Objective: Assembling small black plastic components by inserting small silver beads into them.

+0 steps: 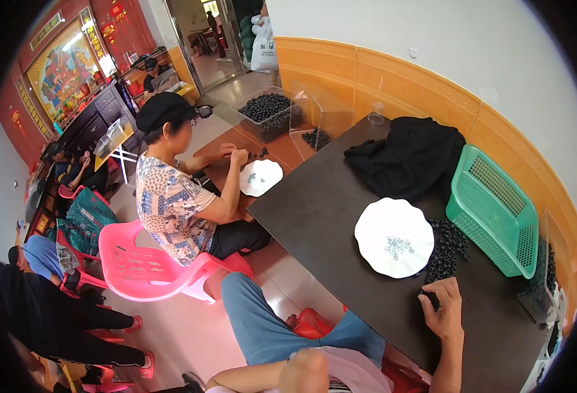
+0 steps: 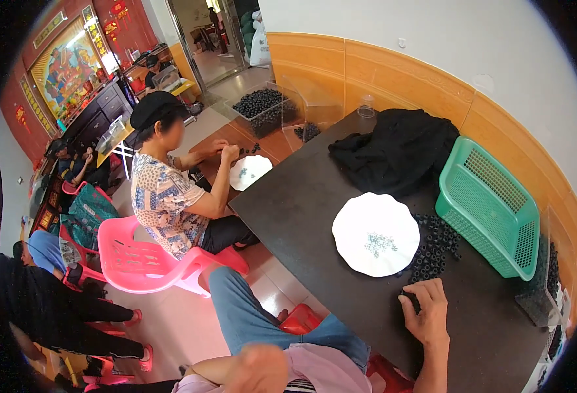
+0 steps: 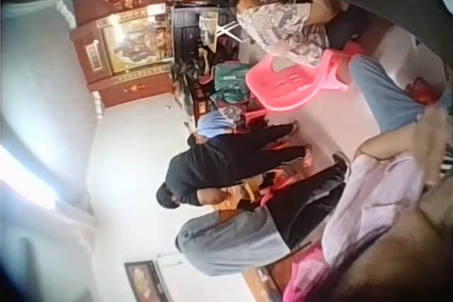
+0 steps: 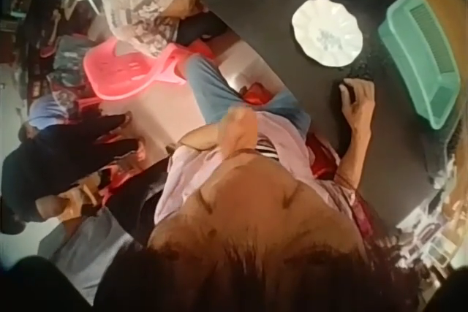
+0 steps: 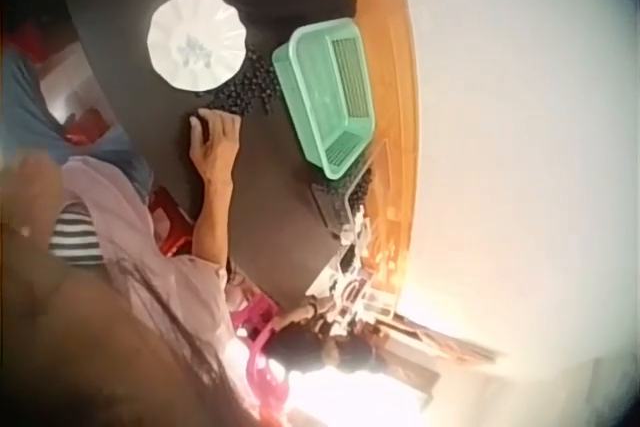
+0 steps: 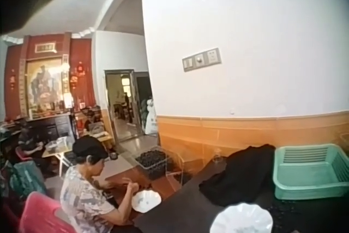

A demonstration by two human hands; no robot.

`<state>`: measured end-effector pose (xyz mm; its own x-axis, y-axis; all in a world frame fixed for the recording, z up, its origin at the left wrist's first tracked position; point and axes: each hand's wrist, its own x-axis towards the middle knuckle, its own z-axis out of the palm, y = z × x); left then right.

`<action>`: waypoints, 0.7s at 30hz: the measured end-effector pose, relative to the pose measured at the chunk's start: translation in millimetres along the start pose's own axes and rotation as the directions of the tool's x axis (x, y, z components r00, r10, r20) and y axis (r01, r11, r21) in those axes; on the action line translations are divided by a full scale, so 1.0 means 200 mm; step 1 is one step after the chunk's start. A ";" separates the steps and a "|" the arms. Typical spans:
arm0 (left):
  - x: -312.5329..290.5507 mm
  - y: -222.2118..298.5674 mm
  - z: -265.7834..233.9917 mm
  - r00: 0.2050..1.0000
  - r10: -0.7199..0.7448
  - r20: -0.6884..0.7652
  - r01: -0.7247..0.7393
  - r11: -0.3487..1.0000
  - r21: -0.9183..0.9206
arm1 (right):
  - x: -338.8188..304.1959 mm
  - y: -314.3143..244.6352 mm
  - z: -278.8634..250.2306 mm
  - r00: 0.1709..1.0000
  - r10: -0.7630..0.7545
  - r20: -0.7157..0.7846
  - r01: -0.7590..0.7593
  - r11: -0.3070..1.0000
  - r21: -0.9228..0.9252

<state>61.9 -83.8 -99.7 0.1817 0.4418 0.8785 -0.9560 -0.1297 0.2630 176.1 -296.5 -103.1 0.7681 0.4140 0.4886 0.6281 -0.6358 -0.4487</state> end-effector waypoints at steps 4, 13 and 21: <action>0.10 -0.03 -0.13 0.902 -0.420 0.099 0.416 0.907 0.063 | 0.02 -0.03 0.00 0.998 -0.057 -0.006 0.057 0.998 -0.002; 0.40 0.06 -0.06 0.654 -0.478 0.586 0.756 0.395 -0.522 | 0.03 -0.05 0.02 0.999 -0.037 0.005 0.037 0.999 0.000; 0.65 0.11 0.09 0.743 -0.299 0.599 0.657 0.154 -0.738 | 0.03 -0.04 0.03 0.999 -0.032 0.015 0.031 0.999 0.007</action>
<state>69.0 -44.0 27.8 0.5583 -0.1653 0.8130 -0.1976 0.9253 0.3238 176.3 -285.6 -101.3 0.7496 0.4433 0.4915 0.6528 -0.6176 -0.4387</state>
